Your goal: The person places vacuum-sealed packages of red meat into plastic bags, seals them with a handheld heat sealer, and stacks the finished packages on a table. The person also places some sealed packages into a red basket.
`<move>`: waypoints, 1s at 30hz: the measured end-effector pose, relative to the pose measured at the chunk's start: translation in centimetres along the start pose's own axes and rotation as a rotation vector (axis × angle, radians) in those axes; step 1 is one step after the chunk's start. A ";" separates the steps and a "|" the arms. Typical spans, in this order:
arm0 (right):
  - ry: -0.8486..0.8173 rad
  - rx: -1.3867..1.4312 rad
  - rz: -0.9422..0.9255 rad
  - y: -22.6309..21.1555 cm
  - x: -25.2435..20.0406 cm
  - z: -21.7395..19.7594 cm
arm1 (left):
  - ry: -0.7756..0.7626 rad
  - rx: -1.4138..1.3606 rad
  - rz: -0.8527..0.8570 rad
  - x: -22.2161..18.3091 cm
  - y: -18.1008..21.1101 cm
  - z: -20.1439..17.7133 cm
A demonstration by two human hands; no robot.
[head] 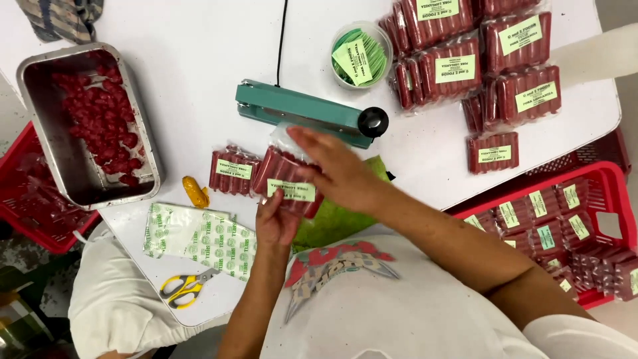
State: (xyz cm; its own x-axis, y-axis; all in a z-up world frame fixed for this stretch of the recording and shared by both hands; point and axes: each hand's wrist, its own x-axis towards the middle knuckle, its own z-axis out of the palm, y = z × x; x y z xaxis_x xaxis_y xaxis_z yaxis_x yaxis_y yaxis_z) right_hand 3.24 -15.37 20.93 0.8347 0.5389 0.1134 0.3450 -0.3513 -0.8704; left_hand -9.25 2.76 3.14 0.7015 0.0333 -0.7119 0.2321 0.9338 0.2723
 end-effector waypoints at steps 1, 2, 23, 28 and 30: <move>-0.001 0.002 -0.004 0.2 -1.0 1.5 | 0.000 0.000 0.004 -2.4 0.8 3.2; -0.024 0.137 0.103 0.5 -1.9 3.0 | 0.020 -0.008 0.043 -4.8 1.6 6.3; 0.805 -0.236 0.866 23.6 -30.0 -14.3 | 0.637 0.627 0.636 6.8 12.1 -5.0; 0.701 -0.006 1.428 17.0 -20.7 -18.6 | 0.849 1.179 0.438 1.2 11.0 -0.1; 0.581 -0.217 1.420 19.6 -21.2 -18.0 | 0.781 1.369 0.424 -2.1 11.1 3.0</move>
State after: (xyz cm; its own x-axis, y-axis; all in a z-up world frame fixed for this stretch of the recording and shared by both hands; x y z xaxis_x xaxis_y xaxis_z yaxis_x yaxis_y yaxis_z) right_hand 0.01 -47.48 10.08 0.5471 -0.6651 -0.5083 -0.8370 -0.4266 -0.3427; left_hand -6.14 11.96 9.64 0.4737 0.7503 -0.4611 0.8123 -0.1701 0.5579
